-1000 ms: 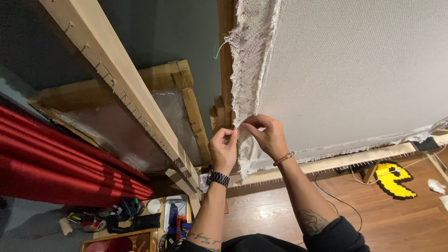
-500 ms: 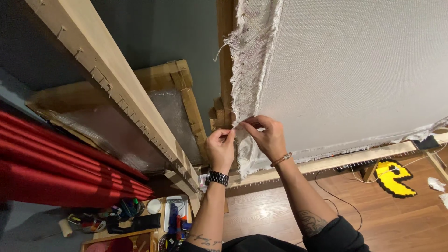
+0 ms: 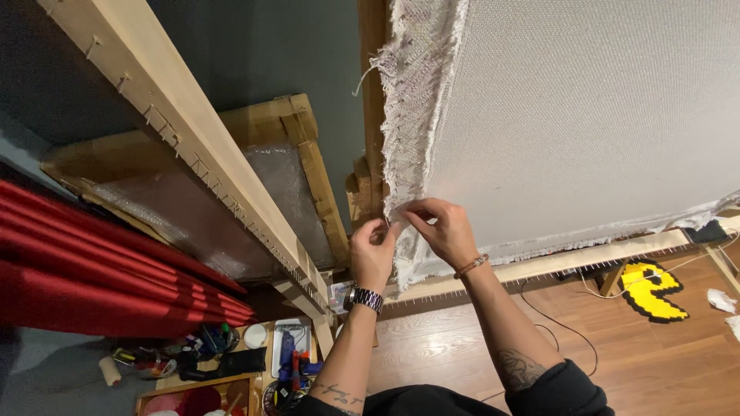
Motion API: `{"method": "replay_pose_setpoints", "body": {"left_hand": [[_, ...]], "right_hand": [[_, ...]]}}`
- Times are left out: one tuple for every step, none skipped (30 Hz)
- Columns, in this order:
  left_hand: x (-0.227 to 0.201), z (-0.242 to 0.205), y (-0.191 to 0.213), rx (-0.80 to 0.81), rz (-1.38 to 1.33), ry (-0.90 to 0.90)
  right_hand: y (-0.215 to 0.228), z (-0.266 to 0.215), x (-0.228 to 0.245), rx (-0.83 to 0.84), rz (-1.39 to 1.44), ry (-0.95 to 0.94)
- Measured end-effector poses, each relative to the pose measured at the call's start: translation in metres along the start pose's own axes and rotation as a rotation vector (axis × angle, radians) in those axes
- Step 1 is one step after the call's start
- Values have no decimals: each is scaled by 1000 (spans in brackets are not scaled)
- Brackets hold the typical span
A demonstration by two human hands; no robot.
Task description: Stretching and securing a canvas fabric onto a wooden frame with pins
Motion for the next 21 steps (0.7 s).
{"method": "replay_pose_setpoints", "body": {"left_hand": [[0, -1, 0, 0, 1, 2], [1, -2, -1, -1, 32, 10], [1, -3, -2, -3, 63, 18], [-2, -3, -2, -2, 62, 18], [-3, -3, -3, 2, 45, 29], [-5, -3, -4, 6, 28, 40], [-2, -2, -8, 6, 27, 39], [1, 0, -11, -18, 52, 32], [3, 1, -13, -42, 77, 25], [2, 1, -14, -43, 76, 25], [1, 2, -14, -52, 73, 23], [1, 1, -15, -60, 70, 22], [4, 1, -15, -60, 69, 22], [6, 2, -17, -50, 45, 14], [9, 2, -18, -41, 22, 6], [12, 3, -18, -41, 23, 6], [13, 3, -18, -39, 17, -28], [14, 3, -18, -37, 11, -60], [16, 3, -15, -36, 12, -58], [16, 4, -13, -33, -9, -69], [16, 4, -11, -31, -31, -80]], "right_hand": [[-2, -1, -5, 1, 1, -2], [-4, -1, -11, 1, -4, -8], [-6, -2, -17, 1, -8, -15], [-7, -1, -18, 0, -8, -15], [-8, -1, -19, 0, -9, -15], [-9, 0, -20, -2, -9, -13], [-10, 1, -20, -2, -10, -12], [-10, 1, -20, -2, -20, -19], [-10, 1, -20, -1, -31, -26], [-10, 1, -20, -1, -31, -25], [-11, 0, -19, 5, -36, -25], [-11, -1, -19, 10, -41, -25], [-12, 0, -18, 11, -41, -25], [-12, 0, -18, 14, -53, -29], [-13, 1, -17, 17, -65, -33], [-12, 1, -17, 16, -64, -34], [-13, 2, -19, 27, -43, -55], [-13, 2, -21, 40, -23, -78], [-14, 2, -19, 40, -22, -79], [-14, 2, -19, 45, -15, -97], [-14, 2, -18, 49, -8, -114]]}}
Point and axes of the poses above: each hand's wrist, its own z-axis towards the middle knuckle, its own y-axis out of the back of the hand, x = y × z, the point moved 8 cm from there along z, towards the middle knuckle, and after that the axes turned 7 degrees about z, right-handed, at the moved point
